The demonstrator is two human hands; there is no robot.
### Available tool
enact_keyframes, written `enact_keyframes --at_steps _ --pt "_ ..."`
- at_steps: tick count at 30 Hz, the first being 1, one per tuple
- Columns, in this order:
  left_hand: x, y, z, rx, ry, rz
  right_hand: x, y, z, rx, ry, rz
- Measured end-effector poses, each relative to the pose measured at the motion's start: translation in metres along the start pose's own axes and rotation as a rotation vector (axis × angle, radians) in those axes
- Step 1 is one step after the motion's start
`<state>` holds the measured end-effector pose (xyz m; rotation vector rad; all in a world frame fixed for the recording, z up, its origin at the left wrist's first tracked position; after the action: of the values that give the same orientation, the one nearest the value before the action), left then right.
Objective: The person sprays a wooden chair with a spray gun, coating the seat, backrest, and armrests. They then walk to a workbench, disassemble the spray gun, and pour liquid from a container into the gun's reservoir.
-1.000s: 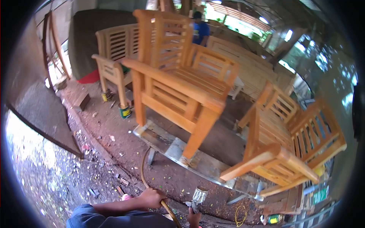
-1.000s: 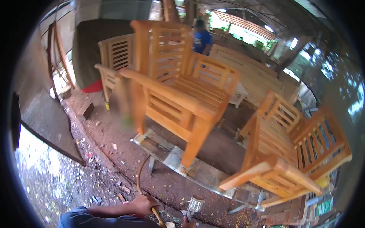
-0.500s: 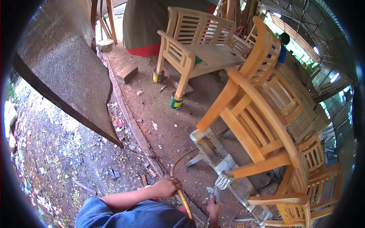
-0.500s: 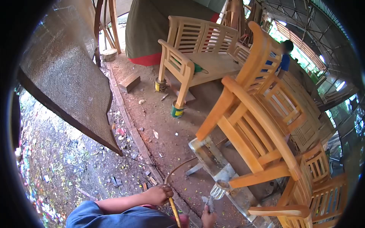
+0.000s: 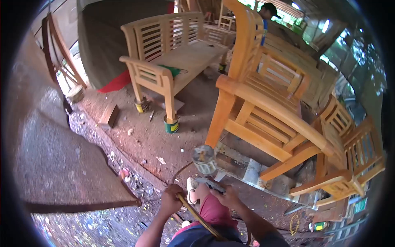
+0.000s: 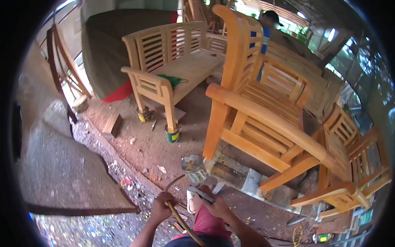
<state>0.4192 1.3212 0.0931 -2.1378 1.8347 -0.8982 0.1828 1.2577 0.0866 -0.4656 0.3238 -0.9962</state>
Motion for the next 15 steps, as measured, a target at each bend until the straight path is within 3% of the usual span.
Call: enact_keyframes --at_steps 3,6,9,12,15 --pt "0.065 -0.03 0.023 0.022 -0.055 -0.115 0.074 0.013 -0.002 0.098 -0.164 -0.042" --pt "0.143 -0.052 0.043 0.06 -0.02 -0.216 0.159 0.022 -0.007 0.225 -0.057 0.052" --pt "0.21 -0.065 0.043 0.151 -0.117 -0.149 0.223 -0.002 0.04 0.295 0.043 0.159" --pt "0.263 -0.08 0.035 0.203 -0.13 -0.106 0.27 -0.01 0.063 0.361 -0.114 0.07" --pt "0.293 -0.091 0.051 0.252 -0.104 -0.055 0.291 -0.038 0.099 0.343 -0.085 0.071"
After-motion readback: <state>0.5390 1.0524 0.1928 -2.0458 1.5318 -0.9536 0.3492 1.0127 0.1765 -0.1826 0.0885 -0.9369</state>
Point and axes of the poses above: each hand's wrist, its own x-axis towards the middle knuckle, its own y-axis out of the palm, z = x × y, the point moved 5 cm from there along x, towards the middle knuckle, and after that the axes turned 5 degrees about z, right-handed, at the moved point
